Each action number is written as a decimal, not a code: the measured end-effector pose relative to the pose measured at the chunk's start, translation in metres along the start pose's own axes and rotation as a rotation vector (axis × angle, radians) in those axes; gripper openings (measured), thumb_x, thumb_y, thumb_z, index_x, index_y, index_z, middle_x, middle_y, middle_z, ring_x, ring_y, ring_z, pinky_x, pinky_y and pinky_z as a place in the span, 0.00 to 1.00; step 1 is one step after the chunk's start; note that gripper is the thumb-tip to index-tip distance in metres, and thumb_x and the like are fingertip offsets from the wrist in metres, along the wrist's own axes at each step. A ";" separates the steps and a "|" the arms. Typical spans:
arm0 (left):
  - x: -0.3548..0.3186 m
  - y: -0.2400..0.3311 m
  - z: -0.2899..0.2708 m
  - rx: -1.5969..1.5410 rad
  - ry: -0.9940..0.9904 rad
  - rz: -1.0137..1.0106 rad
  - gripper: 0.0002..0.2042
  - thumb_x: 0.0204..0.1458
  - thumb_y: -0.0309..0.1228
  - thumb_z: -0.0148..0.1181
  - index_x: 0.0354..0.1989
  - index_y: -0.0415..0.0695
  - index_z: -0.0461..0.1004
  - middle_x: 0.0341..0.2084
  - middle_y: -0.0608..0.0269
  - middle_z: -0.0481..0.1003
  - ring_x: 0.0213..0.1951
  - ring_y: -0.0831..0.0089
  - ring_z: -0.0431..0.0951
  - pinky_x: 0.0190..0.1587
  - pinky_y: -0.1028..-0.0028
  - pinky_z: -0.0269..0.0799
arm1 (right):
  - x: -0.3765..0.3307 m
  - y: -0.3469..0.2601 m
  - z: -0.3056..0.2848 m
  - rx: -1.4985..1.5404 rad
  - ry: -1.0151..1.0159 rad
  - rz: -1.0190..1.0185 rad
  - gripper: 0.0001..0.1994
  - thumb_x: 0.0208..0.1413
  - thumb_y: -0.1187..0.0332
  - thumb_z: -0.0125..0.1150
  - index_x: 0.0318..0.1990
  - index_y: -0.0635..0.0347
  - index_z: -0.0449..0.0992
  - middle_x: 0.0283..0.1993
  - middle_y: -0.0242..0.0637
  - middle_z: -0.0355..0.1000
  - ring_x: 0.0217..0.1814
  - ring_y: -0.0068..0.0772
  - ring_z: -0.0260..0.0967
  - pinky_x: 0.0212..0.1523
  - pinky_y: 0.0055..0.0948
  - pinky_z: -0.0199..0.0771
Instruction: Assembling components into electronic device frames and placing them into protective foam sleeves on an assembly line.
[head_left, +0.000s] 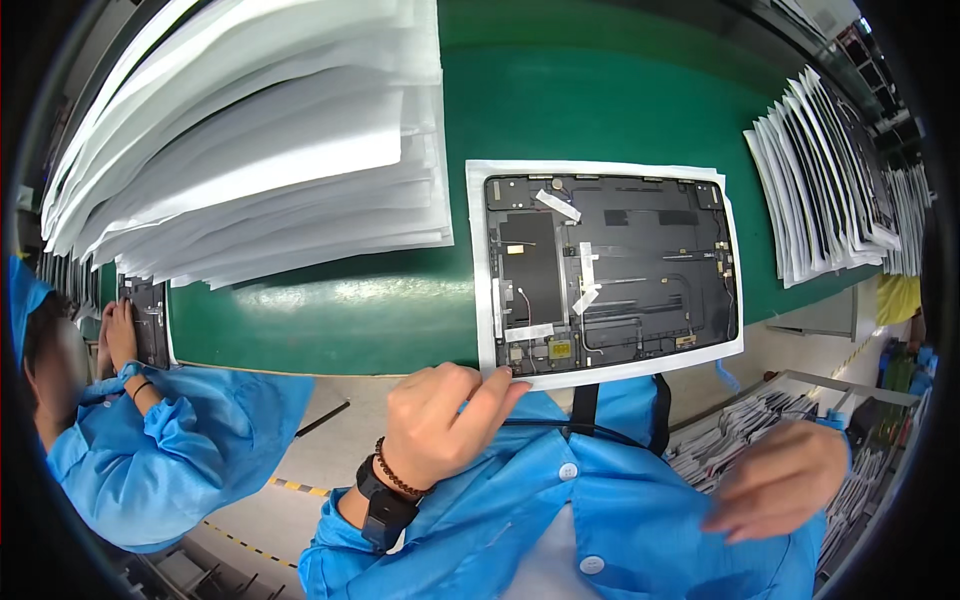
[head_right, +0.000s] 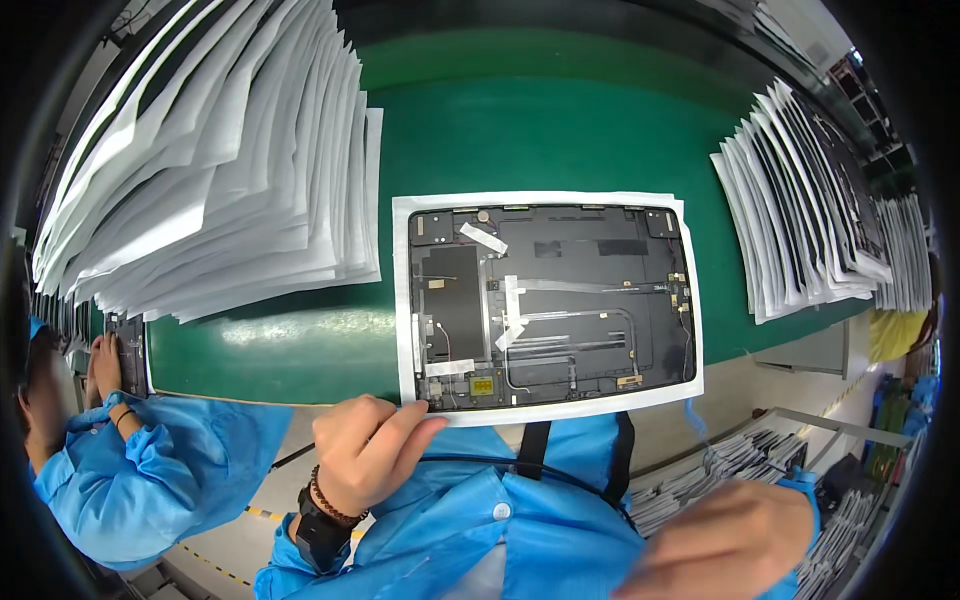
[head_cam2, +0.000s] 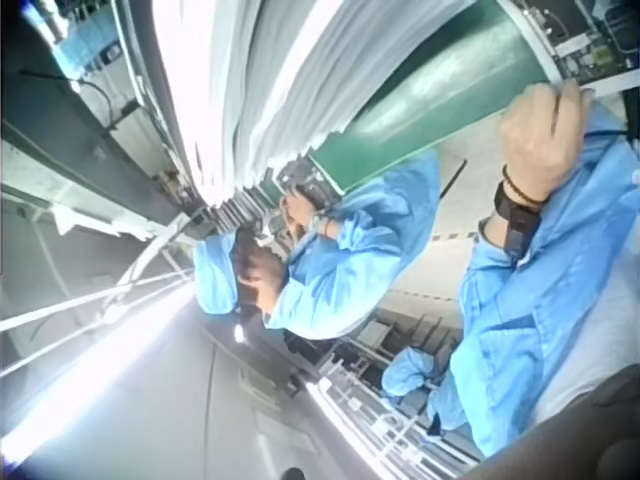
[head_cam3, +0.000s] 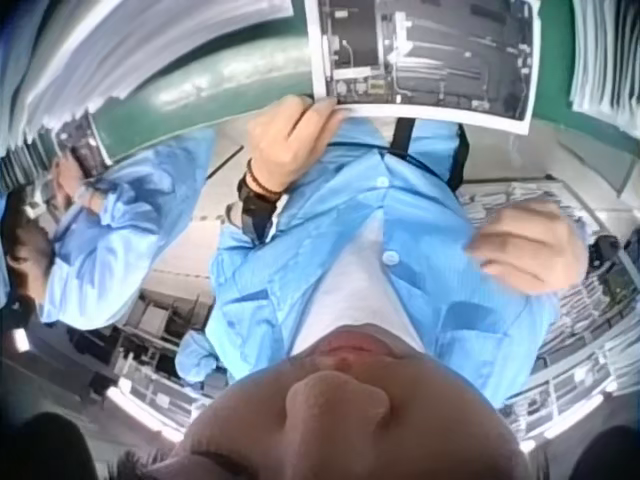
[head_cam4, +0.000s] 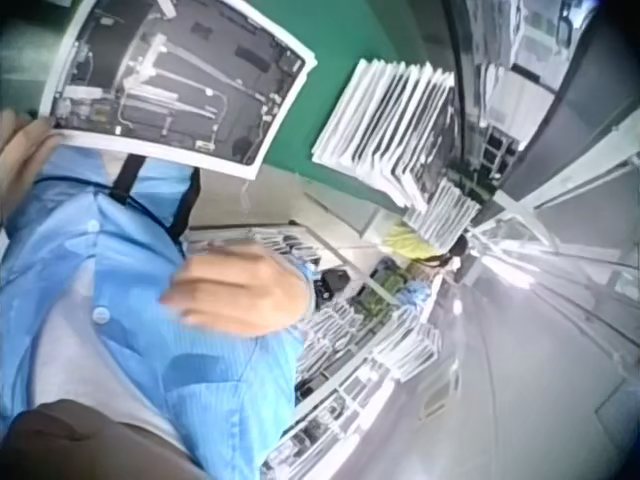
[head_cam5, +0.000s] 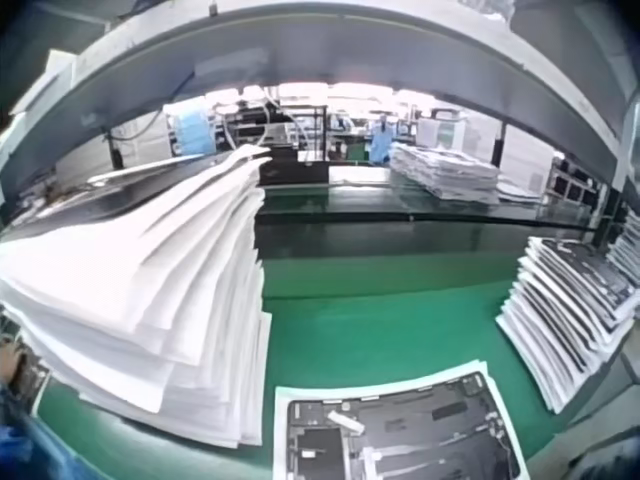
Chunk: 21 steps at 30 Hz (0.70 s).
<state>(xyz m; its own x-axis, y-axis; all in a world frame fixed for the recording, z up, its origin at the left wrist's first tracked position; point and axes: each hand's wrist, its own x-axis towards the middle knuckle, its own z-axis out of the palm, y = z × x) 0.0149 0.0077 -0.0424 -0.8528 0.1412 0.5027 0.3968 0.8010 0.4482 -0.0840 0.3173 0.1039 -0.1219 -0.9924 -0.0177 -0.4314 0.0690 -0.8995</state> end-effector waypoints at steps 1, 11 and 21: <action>-0.003 -0.001 0.001 0.007 0.004 -0.005 0.12 0.41 0.27 0.77 0.33 0.42 0.80 0.19 0.68 0.65 0.18 0.73 0.69 0.18 0.72 0.64 | 0.007 0.013 0.002 -0.054 -0.009 0.010 0.09 0.54 0.69 0.71 0.40 0.63 0.84 0.35 0.41 0.80 0.28 0.29 0.80 0.23 0.23 0.80; -0.007 0.001 -0.012 0.103 0.035 -0.073 0.14 0.42 0.26 0.74 0.39 0.43 0.80 0.22 0.62 0.72 0.23 0.66 0.73 0.24 0.69 0.66 | 0.130 0.081 0.011 -0.238 0.436 0.082 0.07 0.55 0.69 0.66 0.37 0.63 0.77 0.29 0.40 0.72 0.26 0.45 0.72 0.27 0.35 0.73; 0.053 -0.067 -0.083 0.352 1.020 -0.089 0.35 0.65 0.38 0.50 0.72 0.32 0.43 0.67 0.43 0.56 0.69 0.52 0.57 0.70 0.56 0.50 | 0.196 0.122 -0.077 0.715 0.941 0.233 0.20 0.66 0.56 0.56 0.52 0.66 0.74 0.50 0.40 0.72 0.58 0.34 0.68 0.59 0.36 0.69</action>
<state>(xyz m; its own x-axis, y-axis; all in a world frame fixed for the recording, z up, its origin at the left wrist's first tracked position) -0.0286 -0.0872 0.0156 -0.1244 -0.3463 0.9298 0.0889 0.9295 0.3580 -0.2300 0.1387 0.0242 -0.8637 -0.4798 -0.1542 0.2441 -0.1306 -0.9609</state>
